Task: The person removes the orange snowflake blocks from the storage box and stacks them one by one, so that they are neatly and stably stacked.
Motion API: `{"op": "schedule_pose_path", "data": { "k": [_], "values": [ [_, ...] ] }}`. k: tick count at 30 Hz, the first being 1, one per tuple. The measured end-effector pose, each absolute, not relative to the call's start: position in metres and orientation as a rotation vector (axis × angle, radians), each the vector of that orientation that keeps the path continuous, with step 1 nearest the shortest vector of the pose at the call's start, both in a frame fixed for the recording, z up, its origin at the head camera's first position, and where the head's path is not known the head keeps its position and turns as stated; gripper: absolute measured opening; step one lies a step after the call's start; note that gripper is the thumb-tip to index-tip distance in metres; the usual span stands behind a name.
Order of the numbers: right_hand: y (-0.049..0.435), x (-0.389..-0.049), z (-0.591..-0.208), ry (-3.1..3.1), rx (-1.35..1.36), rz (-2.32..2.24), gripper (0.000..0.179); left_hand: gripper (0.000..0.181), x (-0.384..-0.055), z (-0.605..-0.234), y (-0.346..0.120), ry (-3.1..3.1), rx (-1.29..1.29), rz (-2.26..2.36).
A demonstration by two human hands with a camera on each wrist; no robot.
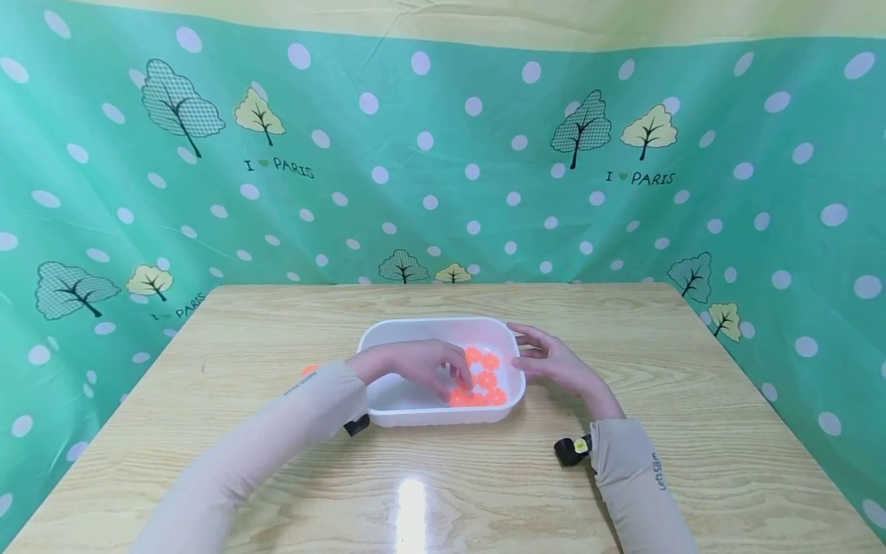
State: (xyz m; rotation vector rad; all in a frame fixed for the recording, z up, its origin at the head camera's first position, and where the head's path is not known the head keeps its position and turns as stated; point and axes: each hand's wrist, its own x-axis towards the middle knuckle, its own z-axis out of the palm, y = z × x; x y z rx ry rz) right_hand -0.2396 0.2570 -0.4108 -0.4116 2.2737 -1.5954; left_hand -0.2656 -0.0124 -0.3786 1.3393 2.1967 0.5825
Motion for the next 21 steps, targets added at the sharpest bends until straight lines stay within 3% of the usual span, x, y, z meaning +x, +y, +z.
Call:
{"op": "schedule_pose_path", "data": {
  "k": [21],
  "values": [
    [0.259,-0.238,-0.41,2.276,-0.418,-1.602,0.067,0.033,-0.262,-0.394,0.001,2.184,1.399,0.48]
  ]
}}
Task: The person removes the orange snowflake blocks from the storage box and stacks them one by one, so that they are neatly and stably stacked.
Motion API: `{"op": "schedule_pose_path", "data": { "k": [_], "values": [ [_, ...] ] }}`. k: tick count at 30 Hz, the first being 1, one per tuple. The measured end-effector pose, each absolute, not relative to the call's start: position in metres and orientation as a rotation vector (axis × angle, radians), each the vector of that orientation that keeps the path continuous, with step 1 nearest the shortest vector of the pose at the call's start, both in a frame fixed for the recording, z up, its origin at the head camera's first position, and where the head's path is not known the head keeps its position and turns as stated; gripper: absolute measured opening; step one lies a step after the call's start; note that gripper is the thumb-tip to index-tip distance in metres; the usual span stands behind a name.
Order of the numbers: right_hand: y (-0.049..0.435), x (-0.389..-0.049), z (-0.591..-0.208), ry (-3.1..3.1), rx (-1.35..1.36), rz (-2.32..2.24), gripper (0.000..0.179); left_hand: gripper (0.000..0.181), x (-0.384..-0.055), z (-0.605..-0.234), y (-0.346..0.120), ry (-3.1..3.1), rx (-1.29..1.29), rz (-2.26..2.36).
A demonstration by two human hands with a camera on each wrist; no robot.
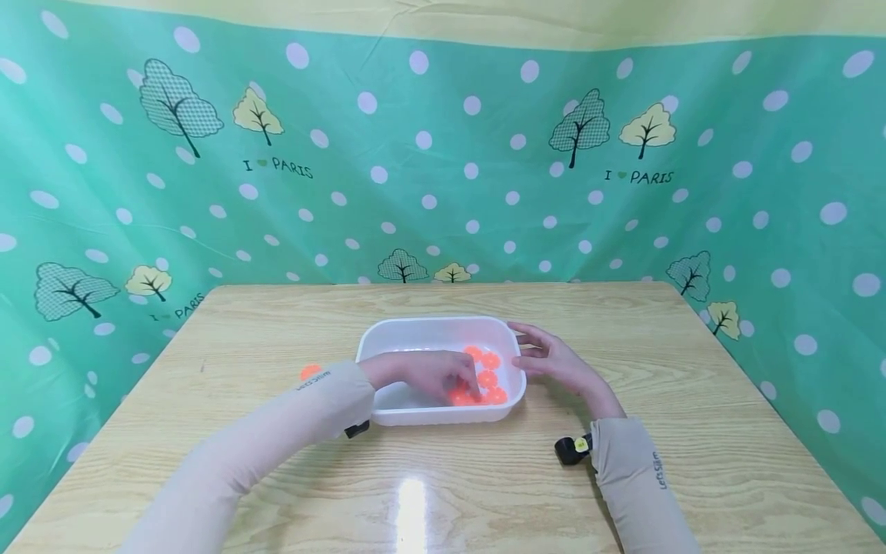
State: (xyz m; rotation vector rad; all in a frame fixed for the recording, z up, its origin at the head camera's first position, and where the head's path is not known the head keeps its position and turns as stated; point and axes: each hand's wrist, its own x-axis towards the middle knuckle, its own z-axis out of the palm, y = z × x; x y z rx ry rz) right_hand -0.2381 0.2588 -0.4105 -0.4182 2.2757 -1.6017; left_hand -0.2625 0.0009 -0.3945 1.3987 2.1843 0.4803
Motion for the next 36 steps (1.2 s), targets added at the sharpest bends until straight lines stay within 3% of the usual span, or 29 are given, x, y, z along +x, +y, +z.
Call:
{"op": "schedule_pose_path", "data": {
  "k": [36],
  "values": [
    [0.2565,-0.2362,-0.4057,2.249,-0.412,-1.616,0.067,0.027,-0.2629,-0.3953,0.0006,2.379,1.29,0.379]
  ]
}}
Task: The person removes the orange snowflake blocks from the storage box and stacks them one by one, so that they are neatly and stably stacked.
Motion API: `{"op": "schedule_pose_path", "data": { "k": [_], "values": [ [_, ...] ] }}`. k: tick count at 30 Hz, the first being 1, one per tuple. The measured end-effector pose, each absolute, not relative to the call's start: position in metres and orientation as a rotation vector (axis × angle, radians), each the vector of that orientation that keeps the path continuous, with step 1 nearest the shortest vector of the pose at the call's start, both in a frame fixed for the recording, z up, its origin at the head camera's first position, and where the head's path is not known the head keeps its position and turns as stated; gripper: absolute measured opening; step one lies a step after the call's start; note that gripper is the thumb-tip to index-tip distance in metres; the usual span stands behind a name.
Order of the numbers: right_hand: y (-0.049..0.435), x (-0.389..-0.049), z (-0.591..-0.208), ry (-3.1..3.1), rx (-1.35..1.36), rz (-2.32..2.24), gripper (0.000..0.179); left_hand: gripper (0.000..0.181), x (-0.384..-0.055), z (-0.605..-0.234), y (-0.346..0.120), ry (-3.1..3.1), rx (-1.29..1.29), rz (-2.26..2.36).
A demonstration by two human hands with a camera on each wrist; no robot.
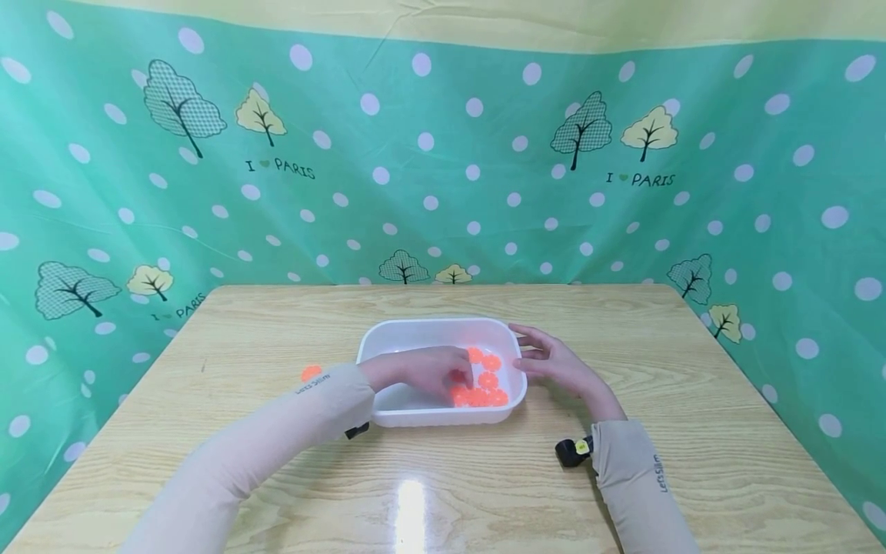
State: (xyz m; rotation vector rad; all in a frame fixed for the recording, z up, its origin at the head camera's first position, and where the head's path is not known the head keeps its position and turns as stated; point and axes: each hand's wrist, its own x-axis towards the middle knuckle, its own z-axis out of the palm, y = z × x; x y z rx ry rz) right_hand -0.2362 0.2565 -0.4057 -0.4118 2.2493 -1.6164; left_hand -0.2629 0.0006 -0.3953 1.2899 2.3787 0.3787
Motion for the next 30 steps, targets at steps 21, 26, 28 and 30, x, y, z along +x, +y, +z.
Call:
{"op": "schedule_pose_path", "data": {
  "k": [21,26,28,30],
  "values": [
    [0.257,-0.238,-0.408,2.255,-0.4,-1.605,0.067,0.021,-0.264,-0.391,-0.007,2.388,1.287,0.453],
    [0.257,-0.238,-0.408,2.252,-0.406,-1.607,0.067,0.025,-0.267,-0.388,-0.012,2.384,1.296,0.504],
    [0.257,-0.238,-0.408,2.255,-0.406,-1.604,0.067,0.027,-0.268,-0.387,-0.015,2.387,1.291,0.52],
    [0.258,-0.238,-0.408,2.264,-0.403,-1.595,0.067,0.028,-0.268,-0.385,-0.018,2.38,1.277,0.541]
  ]
}}
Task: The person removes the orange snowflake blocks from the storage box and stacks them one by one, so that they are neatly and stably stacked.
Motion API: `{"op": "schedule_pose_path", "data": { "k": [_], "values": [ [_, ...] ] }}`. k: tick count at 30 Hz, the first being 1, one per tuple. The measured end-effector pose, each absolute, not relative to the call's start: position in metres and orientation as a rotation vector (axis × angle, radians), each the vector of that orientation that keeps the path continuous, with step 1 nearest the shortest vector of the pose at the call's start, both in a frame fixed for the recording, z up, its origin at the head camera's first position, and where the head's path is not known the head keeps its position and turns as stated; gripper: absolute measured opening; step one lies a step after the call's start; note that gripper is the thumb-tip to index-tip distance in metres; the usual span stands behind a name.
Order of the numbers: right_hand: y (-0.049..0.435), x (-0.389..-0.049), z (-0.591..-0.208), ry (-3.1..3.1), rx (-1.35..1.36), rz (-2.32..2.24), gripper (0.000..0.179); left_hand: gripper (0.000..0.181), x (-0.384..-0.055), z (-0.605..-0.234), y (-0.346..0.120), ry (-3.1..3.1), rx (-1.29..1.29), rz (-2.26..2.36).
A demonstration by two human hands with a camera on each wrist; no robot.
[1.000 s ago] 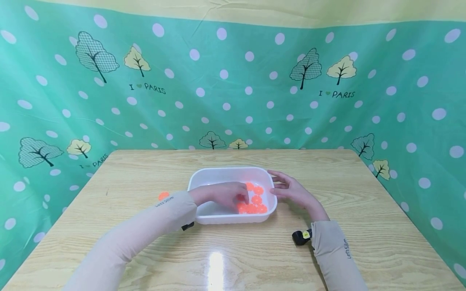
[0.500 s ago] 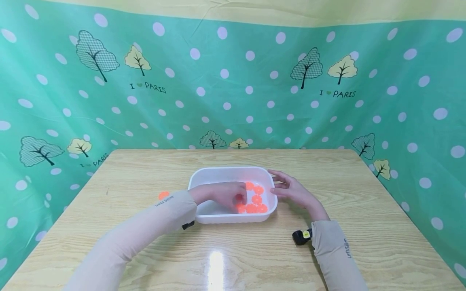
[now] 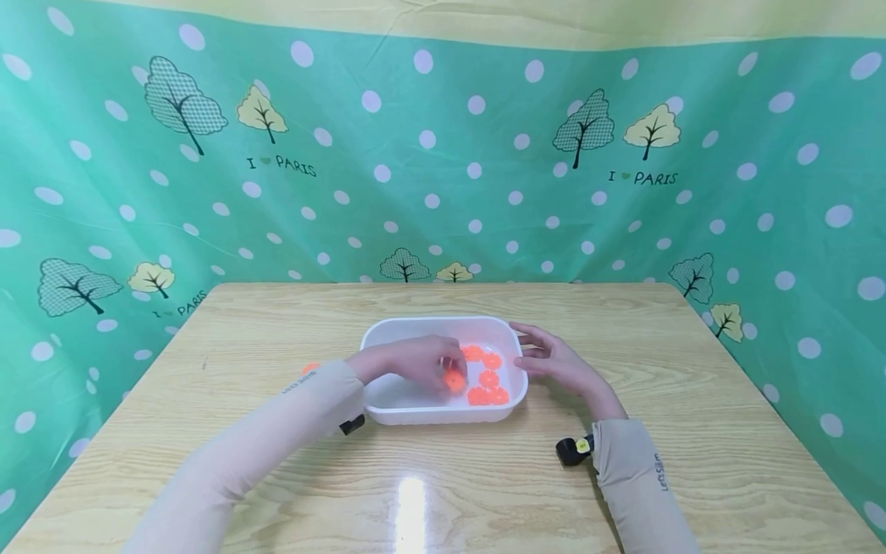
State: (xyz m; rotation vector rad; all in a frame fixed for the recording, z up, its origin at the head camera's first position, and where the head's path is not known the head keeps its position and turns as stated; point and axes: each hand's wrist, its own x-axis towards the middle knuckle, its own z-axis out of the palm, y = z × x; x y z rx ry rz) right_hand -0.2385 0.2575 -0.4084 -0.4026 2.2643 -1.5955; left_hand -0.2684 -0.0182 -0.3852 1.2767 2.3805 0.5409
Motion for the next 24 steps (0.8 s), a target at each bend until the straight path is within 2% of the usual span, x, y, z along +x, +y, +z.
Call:
{"op": "schedule_pose_path", "data": {
  "k": [24],
  "values": [
    [0.257,-0.238,-0.408,2.239,-0.405,-1.63,0.068,0.027,-0.274,-0.361,-0.063,2.488,1.277,0.663]
  ]
}}
